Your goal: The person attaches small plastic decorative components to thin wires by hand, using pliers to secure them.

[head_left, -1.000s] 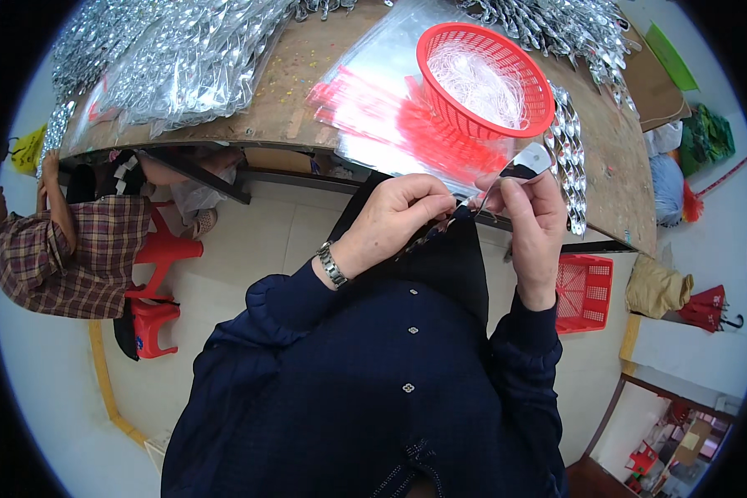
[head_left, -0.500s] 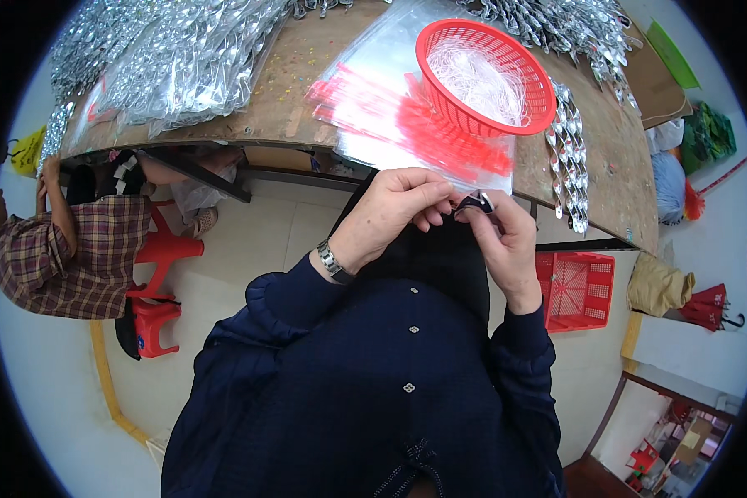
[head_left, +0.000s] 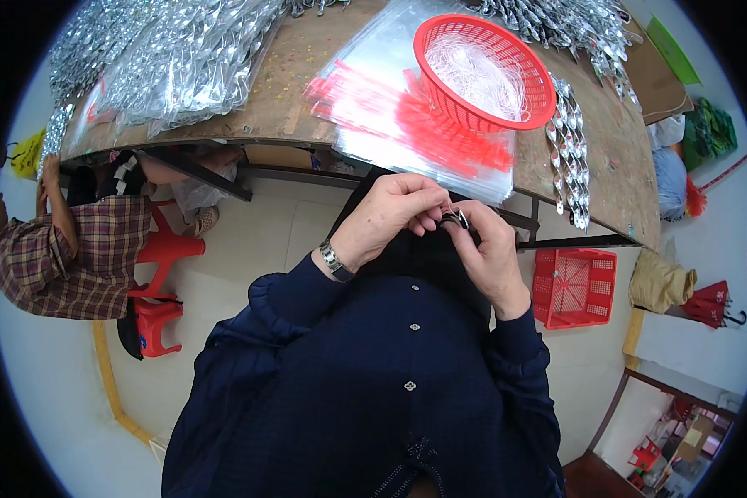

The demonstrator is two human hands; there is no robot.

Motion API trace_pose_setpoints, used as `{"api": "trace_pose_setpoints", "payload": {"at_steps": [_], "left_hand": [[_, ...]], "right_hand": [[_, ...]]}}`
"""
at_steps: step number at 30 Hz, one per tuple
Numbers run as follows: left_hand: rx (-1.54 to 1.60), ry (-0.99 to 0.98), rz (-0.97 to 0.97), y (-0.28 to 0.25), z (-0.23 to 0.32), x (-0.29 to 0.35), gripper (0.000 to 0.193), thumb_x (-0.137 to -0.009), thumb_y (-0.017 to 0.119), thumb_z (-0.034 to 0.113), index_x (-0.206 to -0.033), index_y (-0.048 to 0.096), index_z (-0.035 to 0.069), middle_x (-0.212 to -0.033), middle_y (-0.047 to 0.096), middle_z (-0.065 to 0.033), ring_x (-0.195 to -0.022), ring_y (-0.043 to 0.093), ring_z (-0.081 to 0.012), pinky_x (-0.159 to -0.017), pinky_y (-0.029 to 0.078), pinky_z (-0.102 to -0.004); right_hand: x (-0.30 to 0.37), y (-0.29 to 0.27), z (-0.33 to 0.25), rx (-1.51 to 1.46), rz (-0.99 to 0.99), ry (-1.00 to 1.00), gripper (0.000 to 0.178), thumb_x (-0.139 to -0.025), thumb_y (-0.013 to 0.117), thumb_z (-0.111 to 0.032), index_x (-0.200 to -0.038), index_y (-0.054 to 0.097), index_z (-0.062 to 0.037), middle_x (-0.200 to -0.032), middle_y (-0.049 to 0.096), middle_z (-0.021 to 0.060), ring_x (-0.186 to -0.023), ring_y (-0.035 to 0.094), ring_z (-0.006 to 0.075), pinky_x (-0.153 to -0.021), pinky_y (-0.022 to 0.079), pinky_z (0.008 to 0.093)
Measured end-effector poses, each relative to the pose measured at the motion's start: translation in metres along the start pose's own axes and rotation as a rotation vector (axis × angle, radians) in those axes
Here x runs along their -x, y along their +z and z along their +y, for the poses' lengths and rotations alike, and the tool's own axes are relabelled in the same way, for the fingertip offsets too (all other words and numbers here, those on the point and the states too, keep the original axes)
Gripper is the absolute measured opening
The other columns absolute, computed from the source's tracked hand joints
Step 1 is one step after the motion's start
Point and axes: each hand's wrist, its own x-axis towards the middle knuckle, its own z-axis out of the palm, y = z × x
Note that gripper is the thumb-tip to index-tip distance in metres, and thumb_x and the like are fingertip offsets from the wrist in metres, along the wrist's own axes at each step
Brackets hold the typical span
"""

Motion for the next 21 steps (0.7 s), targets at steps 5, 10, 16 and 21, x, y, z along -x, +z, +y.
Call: {"api": "trace_pose_setpoints", "payload": {"at_steps": [5,10,16,21], "left_hand": [[0.001,-0.003,-0.012,0.001,0.001,0.002,0.016,-0.091,0.058,0.017,-0.094,0.066,0.003,-0.078,0.064,-0.0014,-0.064,0.059,-0.0064,-0.058,0.047,-0.0177],[-0.111,0.056,-0.017,0.003,0.000,0.002,0.017,-0.092,0.058,0.018,-0.095,0.066,0.003,-0.080,0.064,-0.0012,-0.067,0.058,-0.0057,-0.060,0.046,-0.0182],[-0.205,0.096,-0.014,0.005,0.000,0.001,0.018,-0.092,0.057,0.020,-0.094,0.065,0.003,-0.080,0.063,-0.0003,-0.069,0.057,-0.0057,-0.062,0.046,-0.0192],[-0.267,0.123,-0.048,0.008,0.002,0.001,0.019,-0.093,0.056,0.020,-0.092,0.065,0.003,-0.080,0.063,-0.0001,-0.069,0.057,-0.0057,-0.063,0.046,-0.0195]], "right_hand": [[0.001,-0.008,-0.014,-0.009,-0.045,0.047,0.019,-0.085,0.063,-0.012,-0.097,0.060,0.0025,-0.081,0.062,0.0098,-0.072,0.058,0.0139,-0.067,0.046,0.0261],[-0.001,-0.007,-0.022,-0.018,0.013,0.131,0.018,-0.083,0.065,-0.015,-0.089,0.059,0.0014,-0.075,0.060,0.0118,-0.065,0.060,0.0200,-0.062,0.048,0.0297],[0.000,-0.002,-0.016,0.014,0.092,0.175,0.013,-0.089,0.056,-0.008,-0.093,0.060,0.0033,-0.078,0.064,0.0077,-0.069,0.062,0.0107,-0.062,0.048,0.0232],[-0.002,-0.002,-0.015,0.005,0.157,0.154,0.007,-0.088,0.055,-0.003,-0.093,0.058,0.0019,-0.076,0.064,0.0068,-0.069,0.063,0.0106,-0.060,0.049,0.0229]]}}
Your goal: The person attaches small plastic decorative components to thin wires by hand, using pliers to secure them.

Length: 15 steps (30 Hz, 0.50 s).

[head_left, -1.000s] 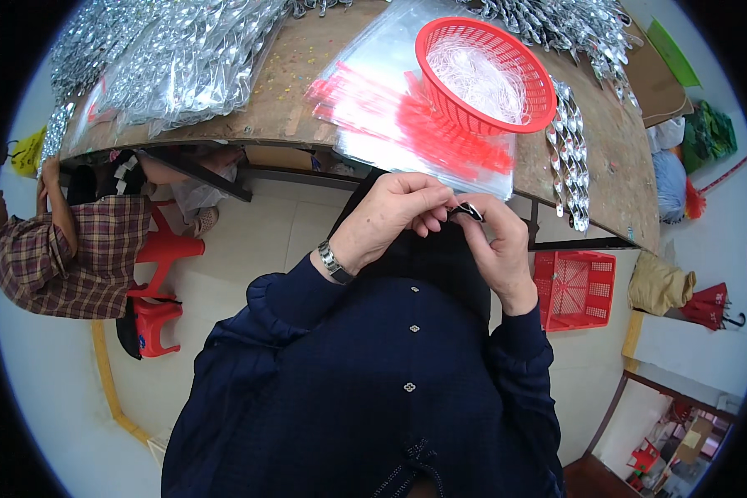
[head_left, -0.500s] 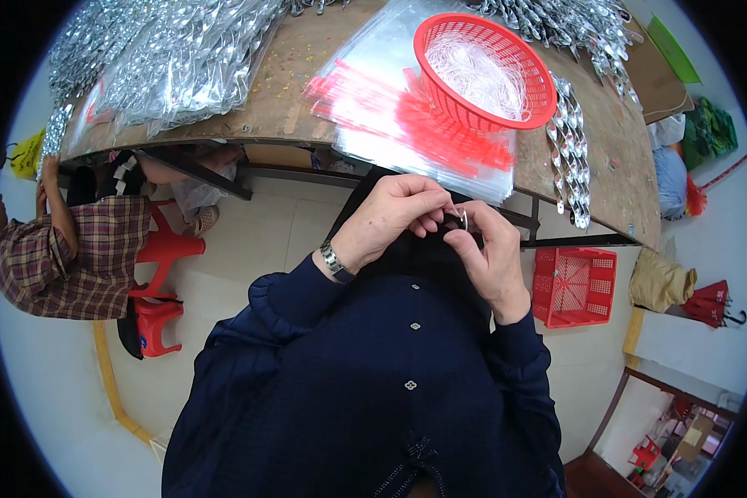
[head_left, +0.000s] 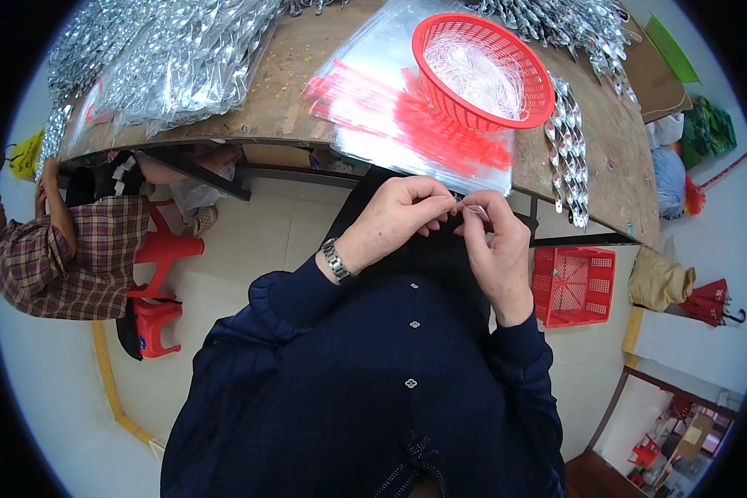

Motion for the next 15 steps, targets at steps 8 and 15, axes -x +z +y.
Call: {"api": "trace_pose_setpoints", "payload": {"at_steps": [8,15], "left_hand": [[-0.034,0.009,-0.011,0.002,0.000,0.000,0.019,-0.093,0.055,0.019,-0.092,0.065,0.003,-0.080,0.063,-0.0004,-0.069,0.056,-0.0060,-0.064,0.047,-0.0198],[-0.031,0.018,-0.012,0.001,0.002,0.000,0.019,-0.093,0.055,0.019,-0.091,0.064,0.002,-0.081,0.062,-0.0007,-0.069,0.056,-0.0062,-0.064,0.047,-0.0201]], "right_hand": [[-0.004,-0.009,-0.009,0.248,-0.014,-0.073,0.004,-0.083,0.060,-0.003,-0.082,0.058,0.0004,-0.067,0.058,0.0085,-0.057,0.054,0.0103,-0.053,0.043,0.0248],[-0.009,-0.011,-0.019,0.214,0.069,-0.103,0.007,-0.079,0.064,-0.007,-0.078,0.059,-0.0015,-0.071,0.059,0.0122,-0.063,0.060,0.0272,-0.056,0.045,0.0337]]}}
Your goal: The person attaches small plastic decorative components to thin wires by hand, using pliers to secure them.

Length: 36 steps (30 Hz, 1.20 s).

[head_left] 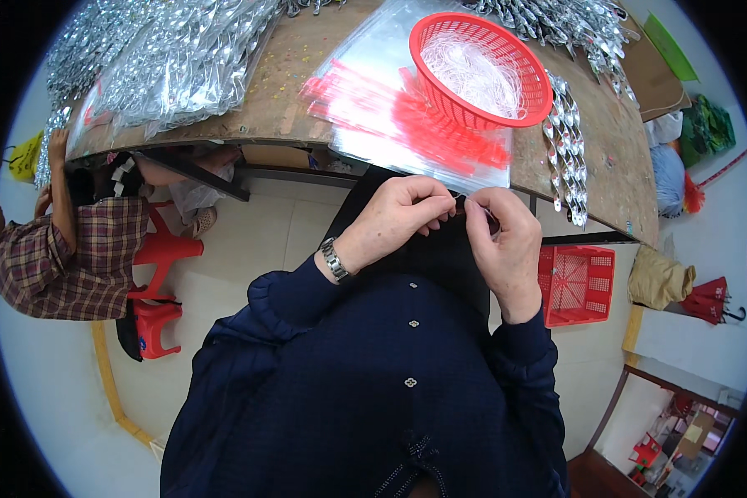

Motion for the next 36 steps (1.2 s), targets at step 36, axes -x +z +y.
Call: {"api": "trace_pose_setpoints", "payload": {"at_steps": [36], "left_hand": [[-0.234,0.368,0.086,0.001,0.039,-0.009,0.011,-0.091,0.054,0.010,-0.091,0.062,0.001,-0.080,0.059,-0.0010,-0.068,0.053,-0.0057,-0.057,0.042,-0.0183]], "right_hand": [[-0.008,-0.013,0.004,-0.685,0.014,0.205,0.017,-0.091,0.056,-0.004,-0.103,0.065,0.0032,-0.079,0.065,0.0044,-0.067,0.056,0.0054,-0.063,0.045,0.0176]]}}
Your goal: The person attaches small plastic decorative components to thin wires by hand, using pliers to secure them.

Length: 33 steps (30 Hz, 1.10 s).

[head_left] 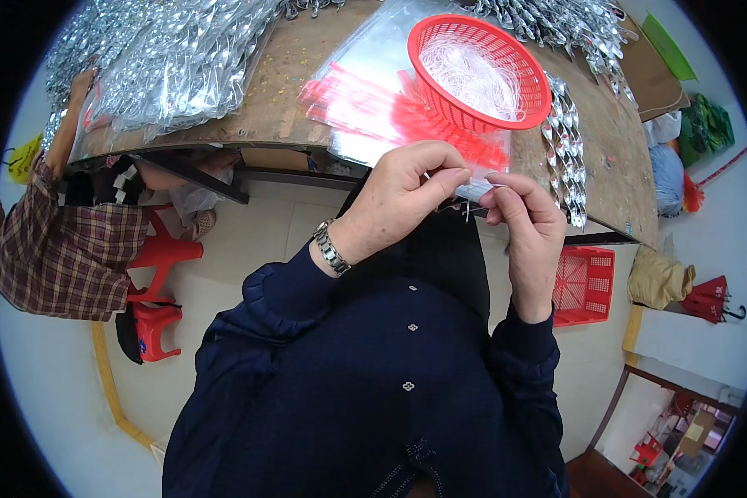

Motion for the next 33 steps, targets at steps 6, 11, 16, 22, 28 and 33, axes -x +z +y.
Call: {"api": "trace_pose_setpoints", "payload": {"at_steps": [6,11,16,22,28,33], "left_hand": [[0.393,-0.132,-0.018,0.003,-0.001,-0.003,0.008,-0.094,0.052,0.011,-0.094,0.058,0.006,-0.079,0.061,0.0001,-0.064,0.055,-0.0035,-0.054,0.041,-0.0154],[0.429,-0.171,-0.031,0.004,-0.007,-0.004,0.007,-0.094,0.053,0.013,-0.096,0.056,0.006,-0.078,0.061,0.0002,-0.062,0.055,-0.0030,-0.053,0.041,-0.0148],[0.483,-0.215,-0.022,0.005,-0.010,-0.003,0.008,-0.091,0.059,0.014,-0.094,0.058,0.006,-0.072,0.058,0.0027,-0.060,0.054,-0.0020,-0.051,0.040,-0.0143],[0.491,-0.195,-0.020,0.007,-0.007,-0.003,0.008,-0.090,0.060,0.011,-0.095,0.058,0.006,-0.072,0.058,0.0035,-0.060,0.054,-0.0017,-0.051,0.040,-0.0140],[0.519,-0.186,-0.004,0.007,-0.006,-0.002,0.010,-0.089,0.060,0.010,-0.097,0.057,0.006,-0.071,0.058,0.0035,-0.061,0.054,-0.0015,-0.050,0.040,-0.0140],[0.515,-0.191,-0.024,0.006,-0.006,-0.003,0.009,-0.090,0.059,0.009,-0.097,0.057,0.006,-0.072,0.058,0.0029,-0.061,0.054,-0.0017,-0.051,0.041,-0.0144]], "right_hand": [[0.001,-0.001,-0.010,-0.027,-0.006,-0.063,0.018,-0.094,0.052,-0.006,-0.105,0.063,0.0031,-0.083,0.064,0.0065,-0.069,0.054,0.0069,-0.064,0.044,0.0189],[0.000,-0.004,-0.009,-0.034,0.011,-0.065,0.018,-0.093,0.052,-0.006,-0.105,0.063,0.0033,-0.083,0.064,0.0064,-0.069,0.054,0.0069,-0.064,0.044,0.0190],[-0.001,-0.001,-0.004,0.031,0.007,-0.042,0.018,-0.093,0.053,-0.006,-0.105,0.063,0.0034,-0.081,0.063,0.0054,-0.069,0.054,0.0068,-0.064,0.043,0.0190],[-0.001,0.006,0.001,0.033,-0.037,0.022,0.019,-0.093,0.054,-0.008,-0.107,0.062,0.0028,-0.081,0.063,0.0044,-0.070,0.055,0.0068,-0.064,0.044,0.0186],[-0.002,0.006,0.001,-0.043,-0.056,0.098,0.020,-0.093,0.054,-0.008,-0.109,0.061,0.0015,-0.081,0.063,0.0047,-0.070,0.056,0.0064,-0.064,0.044,0.0185],[-0.003,0.006,0.000,-0.054,-0.076,0.117,0.019,-0.093,0.054,-0.008,-0.108,0.061,0.0011,-0.081,0.063,0.0045,-0.070,0.055,0.0061,-0.064,0.044,0.0182]]}}
